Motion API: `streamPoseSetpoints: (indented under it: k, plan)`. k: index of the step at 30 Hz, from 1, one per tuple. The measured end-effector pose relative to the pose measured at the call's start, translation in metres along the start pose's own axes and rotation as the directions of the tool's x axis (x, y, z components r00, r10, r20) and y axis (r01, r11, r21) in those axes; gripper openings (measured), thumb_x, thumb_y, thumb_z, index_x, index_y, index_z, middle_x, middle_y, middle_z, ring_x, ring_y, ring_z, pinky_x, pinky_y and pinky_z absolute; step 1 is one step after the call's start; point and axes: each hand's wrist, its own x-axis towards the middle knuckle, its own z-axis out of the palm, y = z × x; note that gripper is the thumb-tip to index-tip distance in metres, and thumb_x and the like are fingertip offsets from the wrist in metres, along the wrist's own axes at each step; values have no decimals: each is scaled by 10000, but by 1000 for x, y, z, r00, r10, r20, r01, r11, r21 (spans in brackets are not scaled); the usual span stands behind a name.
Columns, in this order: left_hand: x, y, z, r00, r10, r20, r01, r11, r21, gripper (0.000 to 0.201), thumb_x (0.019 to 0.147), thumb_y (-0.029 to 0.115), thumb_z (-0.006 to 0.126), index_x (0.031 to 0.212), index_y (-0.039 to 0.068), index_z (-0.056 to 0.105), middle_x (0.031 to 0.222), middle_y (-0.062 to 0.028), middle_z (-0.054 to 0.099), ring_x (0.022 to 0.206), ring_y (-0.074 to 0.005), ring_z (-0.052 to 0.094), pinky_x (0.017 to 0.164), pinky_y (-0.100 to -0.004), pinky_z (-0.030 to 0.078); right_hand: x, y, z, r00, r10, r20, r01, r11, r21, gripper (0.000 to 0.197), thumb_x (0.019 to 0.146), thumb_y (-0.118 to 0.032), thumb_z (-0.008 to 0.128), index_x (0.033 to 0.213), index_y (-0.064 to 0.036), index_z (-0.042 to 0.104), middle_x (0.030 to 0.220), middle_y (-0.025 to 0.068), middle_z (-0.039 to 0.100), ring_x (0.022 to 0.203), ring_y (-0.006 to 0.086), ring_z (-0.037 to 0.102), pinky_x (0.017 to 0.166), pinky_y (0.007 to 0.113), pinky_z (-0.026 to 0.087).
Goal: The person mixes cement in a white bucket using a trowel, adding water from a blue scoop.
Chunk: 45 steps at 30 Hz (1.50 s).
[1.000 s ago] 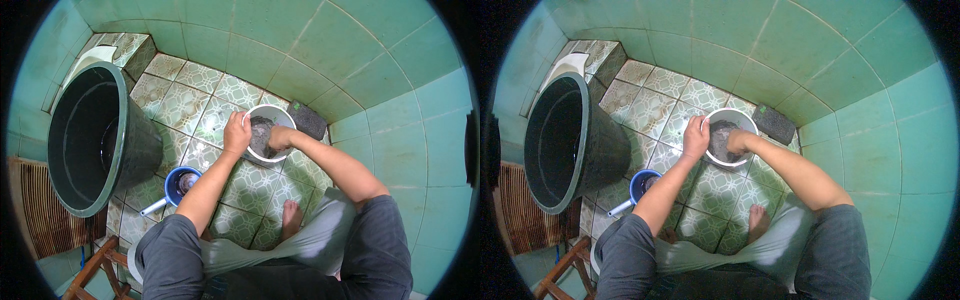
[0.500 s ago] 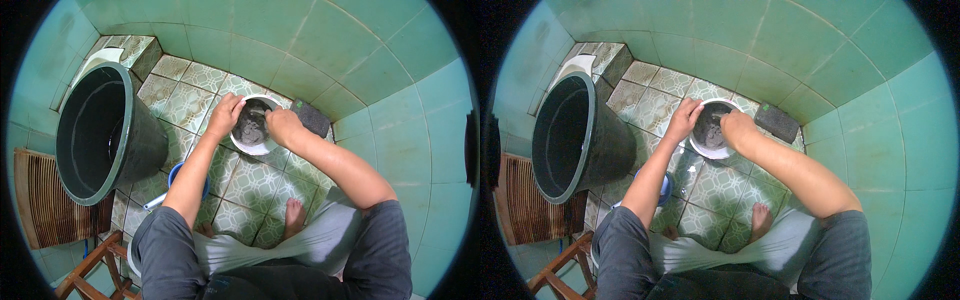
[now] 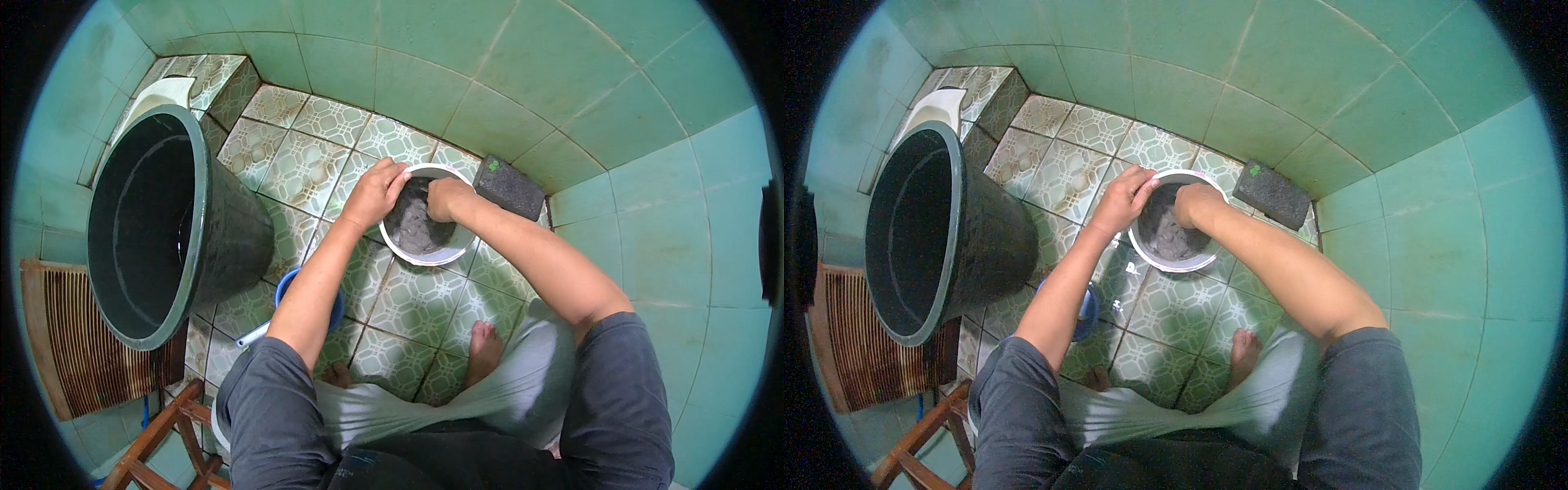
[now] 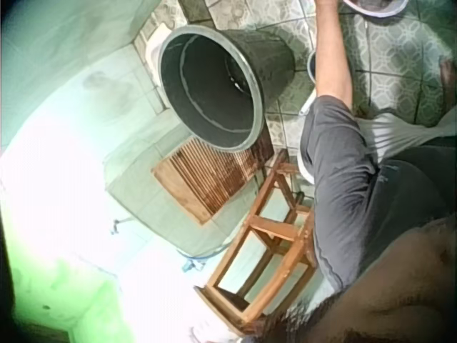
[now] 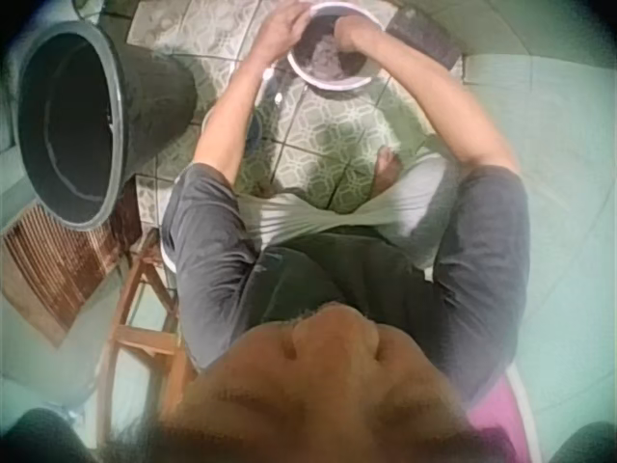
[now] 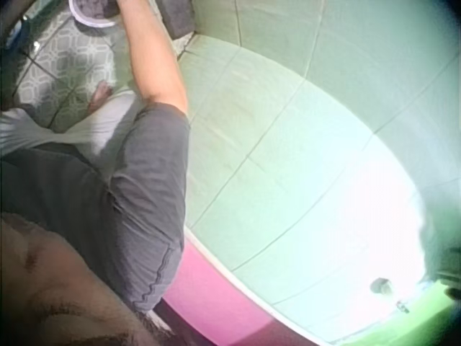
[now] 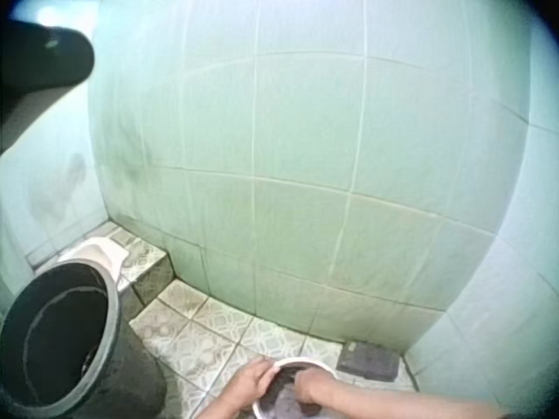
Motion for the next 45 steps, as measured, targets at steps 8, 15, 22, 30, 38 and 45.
streamPoseSetpoints:
  k: [8,15,22,30,38,45]
  plan:
    - [-6,-20,0,990,-130,-52,128,991,-37,238,940,166,575,1042,-38,642,884,-176,593,825,-338,605,744,-377,484,9,-4,16,940,-334,-66,310,921,-237,243,843,-149,550,1011,-85,713,999,149,707,920,300,691,774,411,550]
    - [-3,-14,3,981,-193,-36,193,981,11,251,944,189,574,1026,-38,644,910,-185,608,850,-354,612,761,-384,487,-13,-4,16,875,-473,108,478,806,-348,233,849,-149,544,978,-94,730,987,143,711,906,292,696,770,409,553]
    - [-9,-15,6,934,-350,-67,349,937,-21,284,940,252,595,1038,1,684,888,-165,619,803,-287,620,734,-366,484,-26,-16,-35,964,-239,119,265,900,-345,239,848,-161,556,989,-93,736,1001,131,715,916,276,701,788,381,548]
    - [-15,2,21,876,-400,-269,405,913,-38,282,909,290,642,994,32,717,802,-134,589,751,-245,579,706,-339,465,-6,-13,16,948,-319,3,306,907,-288,240,845,-151,550,983,-77,733,1019,138,713,948,281,695,790,383,549]
    - [-18,1,17,848,-444,-288,436,895,-96,333,921,326,626,932,4,711,740,-136,537,671,-269,542,646,-356,444,-14,-11,3,978,-207,-12,199,954,-222,243,840,-142,544,969,-66,735,1015,142,712,953,291,692,804,385,546]
    - [-18,-5,21,869,-407,-282,402,912,-78,362,974,313,551,899,-7,701,691,-114,516,624,-214,507,626,-343,421,-4,0,36,960,-275,-45,265,951,-157,258,851,-151,522,974,-52,727,1001,167,705,954,317,681,826,414,539]
